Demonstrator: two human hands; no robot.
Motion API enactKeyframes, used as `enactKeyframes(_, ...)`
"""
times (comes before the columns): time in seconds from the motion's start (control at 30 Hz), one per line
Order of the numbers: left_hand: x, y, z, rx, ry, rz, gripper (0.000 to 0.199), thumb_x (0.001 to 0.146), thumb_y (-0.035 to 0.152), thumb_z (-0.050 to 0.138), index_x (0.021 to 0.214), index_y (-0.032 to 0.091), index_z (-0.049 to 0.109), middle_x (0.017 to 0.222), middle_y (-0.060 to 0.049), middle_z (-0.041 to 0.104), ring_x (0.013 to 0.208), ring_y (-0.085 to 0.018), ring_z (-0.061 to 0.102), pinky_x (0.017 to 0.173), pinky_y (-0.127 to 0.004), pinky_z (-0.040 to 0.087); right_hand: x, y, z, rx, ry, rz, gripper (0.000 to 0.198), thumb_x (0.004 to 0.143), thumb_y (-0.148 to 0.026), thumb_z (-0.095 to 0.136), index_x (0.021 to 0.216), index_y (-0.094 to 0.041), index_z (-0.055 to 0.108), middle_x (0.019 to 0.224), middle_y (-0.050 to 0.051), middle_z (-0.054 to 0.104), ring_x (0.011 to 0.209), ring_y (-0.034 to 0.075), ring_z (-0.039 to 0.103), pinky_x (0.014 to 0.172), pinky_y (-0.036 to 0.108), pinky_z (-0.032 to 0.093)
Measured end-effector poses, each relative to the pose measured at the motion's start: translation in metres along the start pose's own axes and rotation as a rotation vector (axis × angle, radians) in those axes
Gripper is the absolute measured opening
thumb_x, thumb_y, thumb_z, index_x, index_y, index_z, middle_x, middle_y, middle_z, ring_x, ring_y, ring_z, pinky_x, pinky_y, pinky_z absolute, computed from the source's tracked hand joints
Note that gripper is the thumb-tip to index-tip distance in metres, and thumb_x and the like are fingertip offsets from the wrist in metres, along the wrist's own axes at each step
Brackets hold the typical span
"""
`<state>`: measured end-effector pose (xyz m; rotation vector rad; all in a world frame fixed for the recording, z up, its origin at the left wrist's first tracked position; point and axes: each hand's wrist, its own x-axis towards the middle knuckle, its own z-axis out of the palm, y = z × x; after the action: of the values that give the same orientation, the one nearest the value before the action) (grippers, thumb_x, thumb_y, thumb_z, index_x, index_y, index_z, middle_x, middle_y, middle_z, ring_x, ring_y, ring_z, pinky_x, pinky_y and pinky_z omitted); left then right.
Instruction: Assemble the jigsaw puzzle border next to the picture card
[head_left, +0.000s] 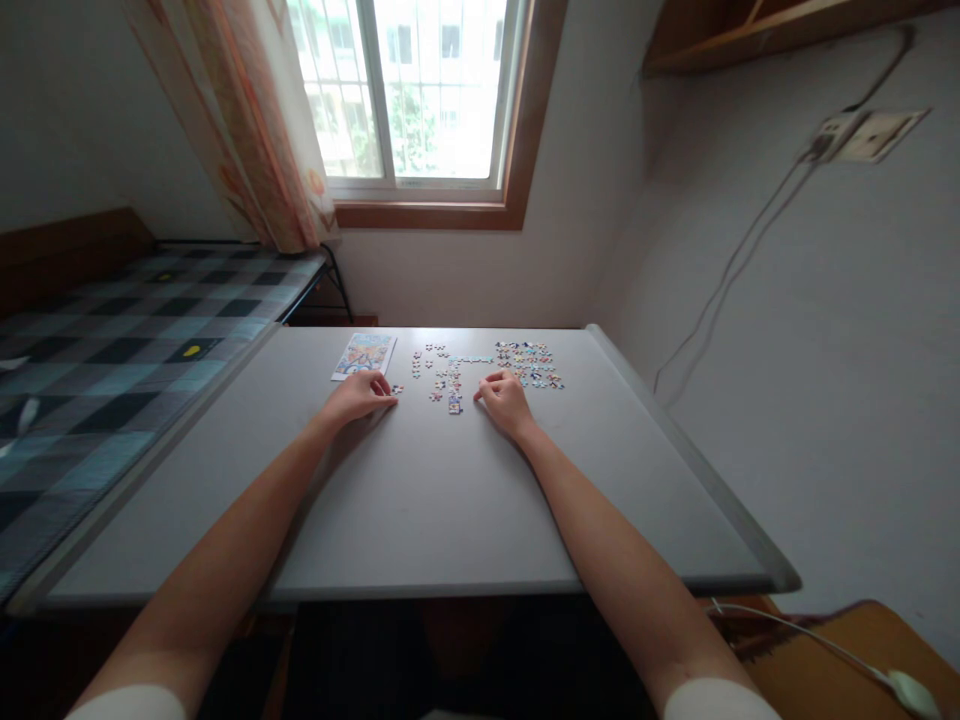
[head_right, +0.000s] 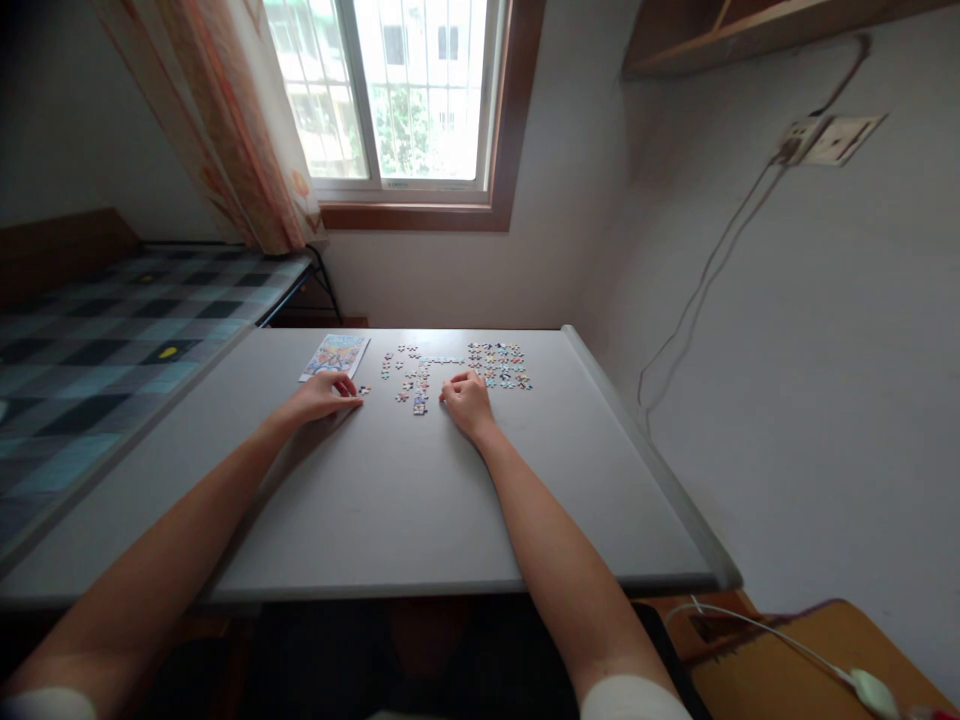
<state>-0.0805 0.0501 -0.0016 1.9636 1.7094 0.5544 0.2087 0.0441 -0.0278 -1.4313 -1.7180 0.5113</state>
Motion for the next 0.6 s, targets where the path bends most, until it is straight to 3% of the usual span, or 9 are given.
enactKeyframes(0.6, -0.0002, 0.0009, -0.0004, -0.080, 0.018, -0.035, 0.033, 0.056, 0.044, 0.069, 0.074, 0.016, 0.065, 0.070, -0.002, 0.065, 0.053, -0.013, 0.055, 0.049, -0.024, 0.040, 0.0005, 0.0004, -0.0001, -0.004, -0.008, -0.008, 0.035, 0.084, -0.028, 0.048, 0.060, -0.020, 0.072, 0.086, 0.006, 0.057, 0.093, 0.020, 0.053, 0.094, 0.036, 0.034)
